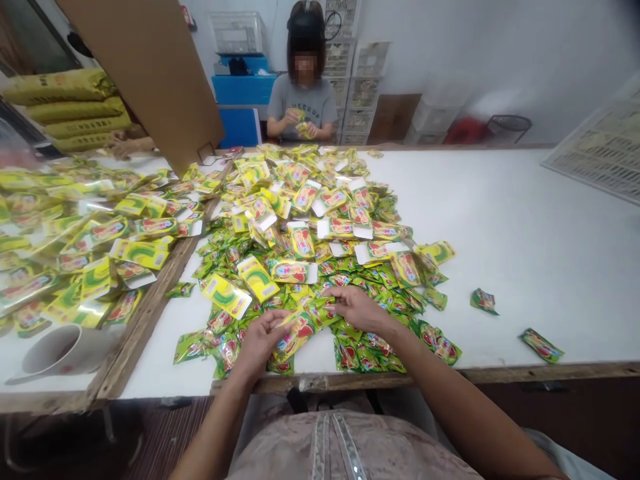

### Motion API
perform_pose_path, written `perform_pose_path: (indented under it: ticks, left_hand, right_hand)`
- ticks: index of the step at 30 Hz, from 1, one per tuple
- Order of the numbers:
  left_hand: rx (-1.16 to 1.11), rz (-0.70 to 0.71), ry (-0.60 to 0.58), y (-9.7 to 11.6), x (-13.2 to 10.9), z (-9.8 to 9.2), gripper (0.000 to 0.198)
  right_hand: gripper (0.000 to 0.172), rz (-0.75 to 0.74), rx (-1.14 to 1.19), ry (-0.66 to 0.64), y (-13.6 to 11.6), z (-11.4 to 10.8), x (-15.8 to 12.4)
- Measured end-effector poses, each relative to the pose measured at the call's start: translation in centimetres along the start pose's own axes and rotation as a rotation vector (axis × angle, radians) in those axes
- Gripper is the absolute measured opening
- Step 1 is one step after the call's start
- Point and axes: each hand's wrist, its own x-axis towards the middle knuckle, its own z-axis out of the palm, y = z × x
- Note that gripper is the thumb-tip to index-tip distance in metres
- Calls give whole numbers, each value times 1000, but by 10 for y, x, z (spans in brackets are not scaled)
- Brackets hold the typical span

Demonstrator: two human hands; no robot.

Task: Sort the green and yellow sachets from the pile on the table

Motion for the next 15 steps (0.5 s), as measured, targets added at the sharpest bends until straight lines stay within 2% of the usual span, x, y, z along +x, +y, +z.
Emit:
perform_pose_path:
  ticks: [3,6,8,11,13,15]
  left_hand:
    - [38,14,-2,1,-1,3,30]
    - [-2,-8,8,-1,0,9,30]
    - [-62,-56,21,-1,1,14,32]
    - [-142,-93,51,0,2,18,36]
    - [-172,-92,65,2,2,19,36]
    - [-180,-87,78,4,2,19,36]
  right_hand:
    - [15,8,-16,-95,-2,0,5]
    - [12,36,105,-160,-2,3,8]
    - [16,64,198,-109,-2,8,8]
    - [26,90,284,69,-1,16,4]
    - [30,88,279,173,-2,20,-1]
    - [34,74,227,223,-3,24,-5]
